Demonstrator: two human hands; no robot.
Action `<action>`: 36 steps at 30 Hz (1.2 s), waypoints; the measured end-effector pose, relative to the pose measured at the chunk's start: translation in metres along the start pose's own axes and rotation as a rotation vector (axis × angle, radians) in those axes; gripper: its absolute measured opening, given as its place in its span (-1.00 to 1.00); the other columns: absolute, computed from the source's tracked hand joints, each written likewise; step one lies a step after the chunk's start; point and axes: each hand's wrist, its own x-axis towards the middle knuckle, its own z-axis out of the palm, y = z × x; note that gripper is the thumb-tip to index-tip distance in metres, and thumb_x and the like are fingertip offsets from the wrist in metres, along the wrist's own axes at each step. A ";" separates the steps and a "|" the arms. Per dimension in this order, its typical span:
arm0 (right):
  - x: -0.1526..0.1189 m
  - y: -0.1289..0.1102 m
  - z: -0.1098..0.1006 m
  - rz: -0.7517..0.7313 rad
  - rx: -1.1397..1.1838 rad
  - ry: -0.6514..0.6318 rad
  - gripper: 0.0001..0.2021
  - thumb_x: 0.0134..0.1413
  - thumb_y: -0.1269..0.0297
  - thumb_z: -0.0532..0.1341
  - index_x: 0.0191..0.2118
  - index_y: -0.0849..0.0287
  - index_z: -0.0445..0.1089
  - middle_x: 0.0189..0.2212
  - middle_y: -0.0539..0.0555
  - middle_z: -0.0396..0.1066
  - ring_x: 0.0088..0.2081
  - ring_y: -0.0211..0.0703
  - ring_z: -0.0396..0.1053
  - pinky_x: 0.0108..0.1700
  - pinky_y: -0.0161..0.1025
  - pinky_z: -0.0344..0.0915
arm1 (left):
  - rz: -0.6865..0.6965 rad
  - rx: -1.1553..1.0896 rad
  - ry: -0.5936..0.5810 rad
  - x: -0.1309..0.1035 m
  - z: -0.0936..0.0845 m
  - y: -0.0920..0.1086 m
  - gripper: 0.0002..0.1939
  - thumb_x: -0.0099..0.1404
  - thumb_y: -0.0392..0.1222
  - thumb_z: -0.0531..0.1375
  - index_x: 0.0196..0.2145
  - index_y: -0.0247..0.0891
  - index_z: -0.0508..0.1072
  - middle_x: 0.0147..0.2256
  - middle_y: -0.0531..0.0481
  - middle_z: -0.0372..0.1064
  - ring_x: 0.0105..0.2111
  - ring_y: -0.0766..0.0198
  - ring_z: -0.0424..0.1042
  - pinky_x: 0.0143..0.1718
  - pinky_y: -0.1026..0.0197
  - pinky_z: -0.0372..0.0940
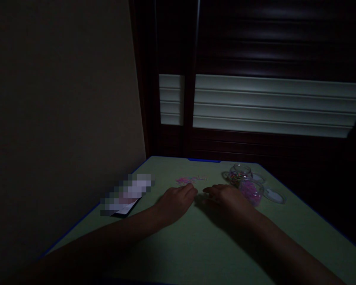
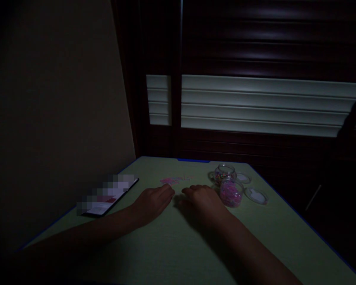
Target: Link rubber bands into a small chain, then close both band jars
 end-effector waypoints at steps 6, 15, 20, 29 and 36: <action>0.001 0.002 0.000 -0.023 -0.012 -0.010 -0.75 0.17 0.23 0.02 -0.19 0.15 0.40 -0.33 0.09 0.44 -0.30 -0.21 0.36 -0.29 -0.33 0.14 | 0.041 0.050 -0.028 0.000 0.003 -0.001 -0.86 0.34 -0.32 -0.09 -0.23 -0.26 0.23 -0.31 -0.02 0.25 -0.41 0.28 0.32 -0.48 0.25 0.24; 0.000 -0.001 0.003 -0.061 -0.007 -0.007 -0.78 0.14 0.29 0.04 -0.31 0.16 0.42 -0.42 0.06 0.43 -0.39 -0.23 0.32 -0.34 -0.31 0.08 | 0.103 0.034 0.024 -0.001 0.000 0.001 -0.84 0.35 -0.32 -0.11 -0.23 -0.27 0.24 -0.33 -0.02 0.25 -0.42 0.30 0.32 -0.49 0.26 0.21; 0.001 -0.001 0.000 -0.042 0.005 -0.003 -0.78 0.12 0.35 0.03 -0.34 0.16 0.42 -0.44 0.05 0.41 -0.42 -0.27 0.29 -0.37 -0.32 0.06 | 0.095 0.043 0.027 -0.001 -0.001 0.001 -0.83 0.35 -0.32 -0.12 -0.26 -0.28 0.25 -0.33 -0.02 0.25 -0.42 0.30 0.31 -0.48 0.26 0.22; 0.001 0.000 -0.002 -0.063 0.006 0.005 -0.79 0.14 0.38 0.02 -0.35 0.19 0.40 -0.44 0.04 0.40 -0.42 -0.29 0.28 -0.37 -0.34 0.06 | 0.089 0.019 0.001 0.000 0.001 0.000 -0.84 0.34 -0.32 -0.09 -0.23 -0.28 0.25 -0.31 -0.03 0.26 -0.40 0.29 0.32 -0.47 0.27 0.23; 0.001 -0.001 -0.004 -0.073 -0.044 -0.011 -0.80 0.13 0.41 0.02 -0.30 0.19 0.40 -0.43 0.05 0.40 -0.41 -0.28 0.29 -0.37 -0.35 0.07 | 0.077 -0.013 -0.003 0.000 0.000 0.001 -0.84 0.35 -0.30 -0.10 -0.25 -0.27 0.26 -0.32 -0.02 0.25 -0.41 0.33 0.32 -0.45 0.30 0.23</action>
